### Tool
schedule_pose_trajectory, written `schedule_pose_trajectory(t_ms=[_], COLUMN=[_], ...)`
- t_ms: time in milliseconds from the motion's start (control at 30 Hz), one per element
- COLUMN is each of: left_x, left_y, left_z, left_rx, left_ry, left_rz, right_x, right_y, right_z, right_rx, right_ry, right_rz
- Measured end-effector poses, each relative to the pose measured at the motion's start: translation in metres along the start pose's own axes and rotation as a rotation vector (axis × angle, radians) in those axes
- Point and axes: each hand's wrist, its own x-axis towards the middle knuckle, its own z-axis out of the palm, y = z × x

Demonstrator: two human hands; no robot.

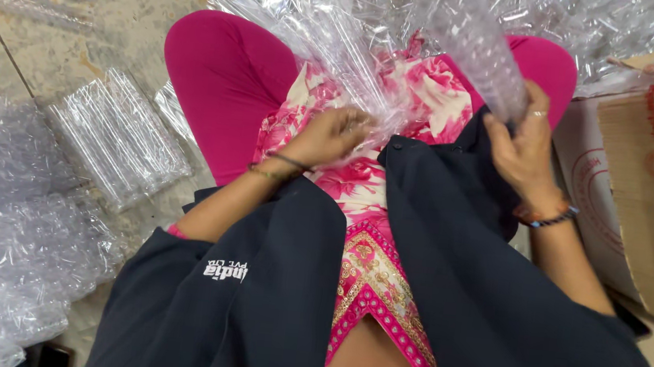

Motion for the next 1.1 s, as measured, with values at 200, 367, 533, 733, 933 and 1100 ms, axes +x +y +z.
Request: schedule_pose_trajectory(t_ms=[200,367,533,733,933,1100], left_x=[0.071,0.084,0.079,0.093,0.093,0.078], left_y=[0.05,0.084,0.091,0.1,0.098,0.129], left_z=[-0.024,0.009,0.091,0.134,0.136,0.094], left_rx=[-0.309,-0.228,0.104,0.284,0.209,0.185], left_ry=[0.14,-0.01,-0.208,-0.329,-0.328,-0.384], left_rz=[0.055,0.281,0.75,0.69,0.66,0.58], right_x=[-0.041,-0.067,-0.066,-0.047,-0.023,0.002], right_y=[0.001,0.008,0.03,0.048,0.024,-0.019], right_z=[-0.066,-0.078,-0.035,0.014,0.034,0.012], right_rx=[-0.157,-0.258,0.129,0.278,0.489,-0.476], right_ry=[-0.27,-0.394,-0.558,-0.224,-0.119,-0.242], right_rz=[0.084,-0.001,0.503,0.088,0.095,0.1])
